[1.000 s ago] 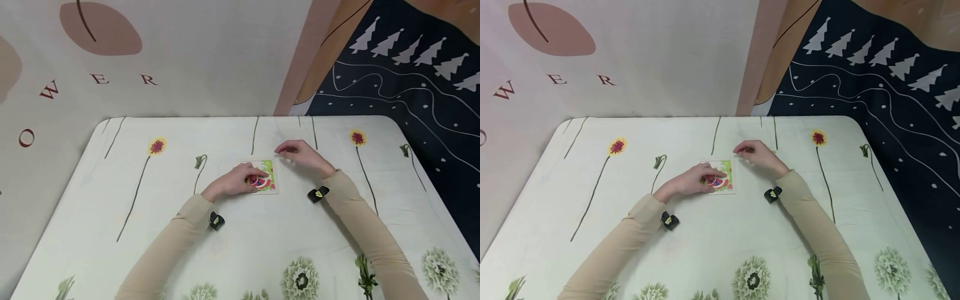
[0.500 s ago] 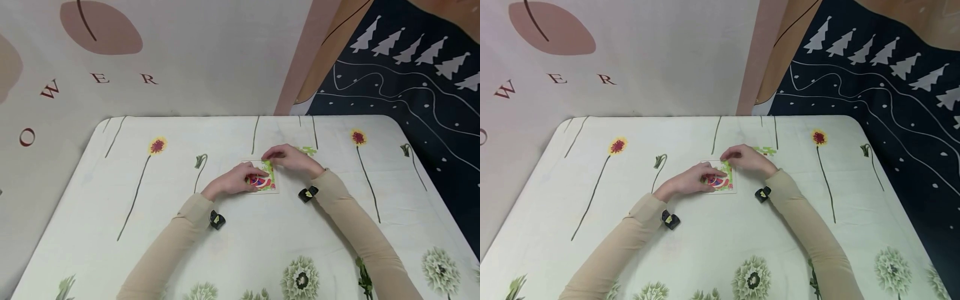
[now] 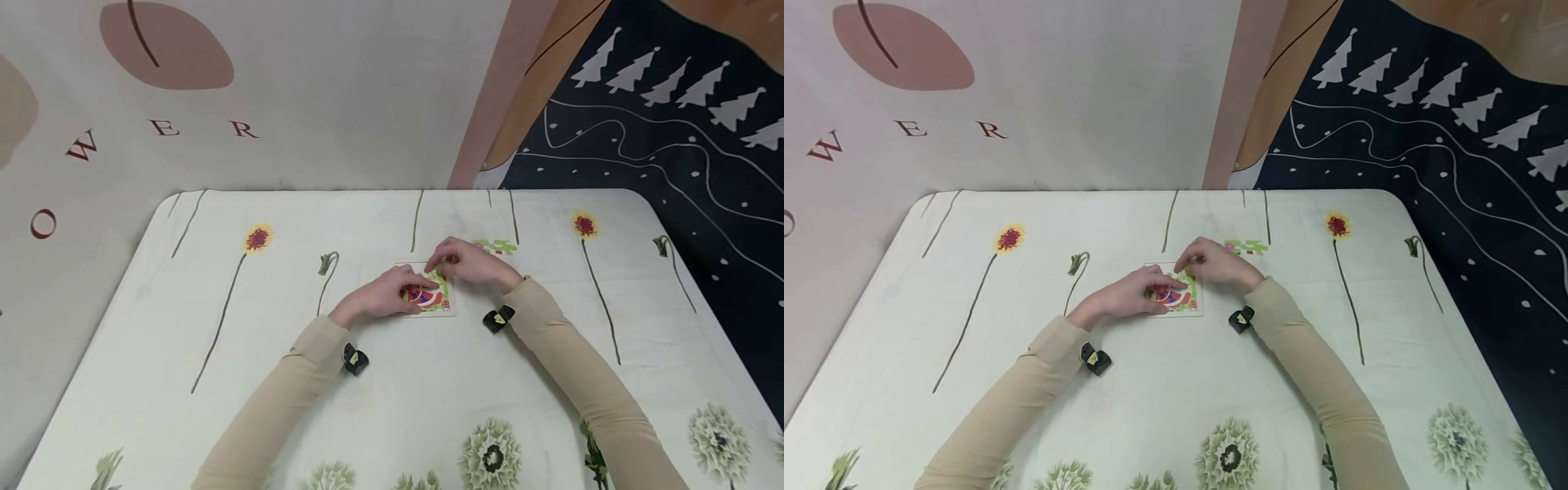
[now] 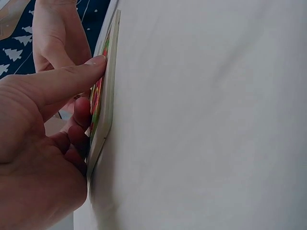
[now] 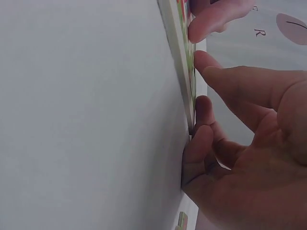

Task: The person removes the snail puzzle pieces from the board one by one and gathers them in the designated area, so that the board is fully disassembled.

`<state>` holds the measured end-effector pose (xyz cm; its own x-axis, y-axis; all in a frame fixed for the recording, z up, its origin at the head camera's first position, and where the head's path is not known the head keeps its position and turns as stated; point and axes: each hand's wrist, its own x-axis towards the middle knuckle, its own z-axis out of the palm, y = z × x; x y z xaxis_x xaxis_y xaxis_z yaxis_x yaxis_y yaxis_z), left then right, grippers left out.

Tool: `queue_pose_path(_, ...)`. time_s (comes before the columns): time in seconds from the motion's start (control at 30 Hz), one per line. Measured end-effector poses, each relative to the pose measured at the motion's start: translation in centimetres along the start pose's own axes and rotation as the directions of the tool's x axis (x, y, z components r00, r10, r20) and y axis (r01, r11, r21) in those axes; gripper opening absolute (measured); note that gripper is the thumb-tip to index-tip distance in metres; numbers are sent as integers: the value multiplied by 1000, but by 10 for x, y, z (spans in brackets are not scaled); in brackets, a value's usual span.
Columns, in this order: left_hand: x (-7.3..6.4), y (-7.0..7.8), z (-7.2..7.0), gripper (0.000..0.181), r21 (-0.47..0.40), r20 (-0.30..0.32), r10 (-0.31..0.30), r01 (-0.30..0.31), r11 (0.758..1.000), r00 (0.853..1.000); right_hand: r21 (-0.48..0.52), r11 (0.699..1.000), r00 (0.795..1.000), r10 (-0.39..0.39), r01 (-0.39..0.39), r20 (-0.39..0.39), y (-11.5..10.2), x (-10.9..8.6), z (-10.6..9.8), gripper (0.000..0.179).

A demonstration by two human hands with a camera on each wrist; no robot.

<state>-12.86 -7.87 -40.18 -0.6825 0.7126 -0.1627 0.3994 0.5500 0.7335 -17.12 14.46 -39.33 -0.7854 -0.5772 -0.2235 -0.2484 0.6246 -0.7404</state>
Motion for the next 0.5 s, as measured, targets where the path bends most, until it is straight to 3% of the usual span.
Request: queue_pose_path(0.5, 0, 1, 0, 50, -8, 2, -13, 13, 1000, 1000, 25, 999, 999, -48, 47, 22, -1, -3, 0, 19)
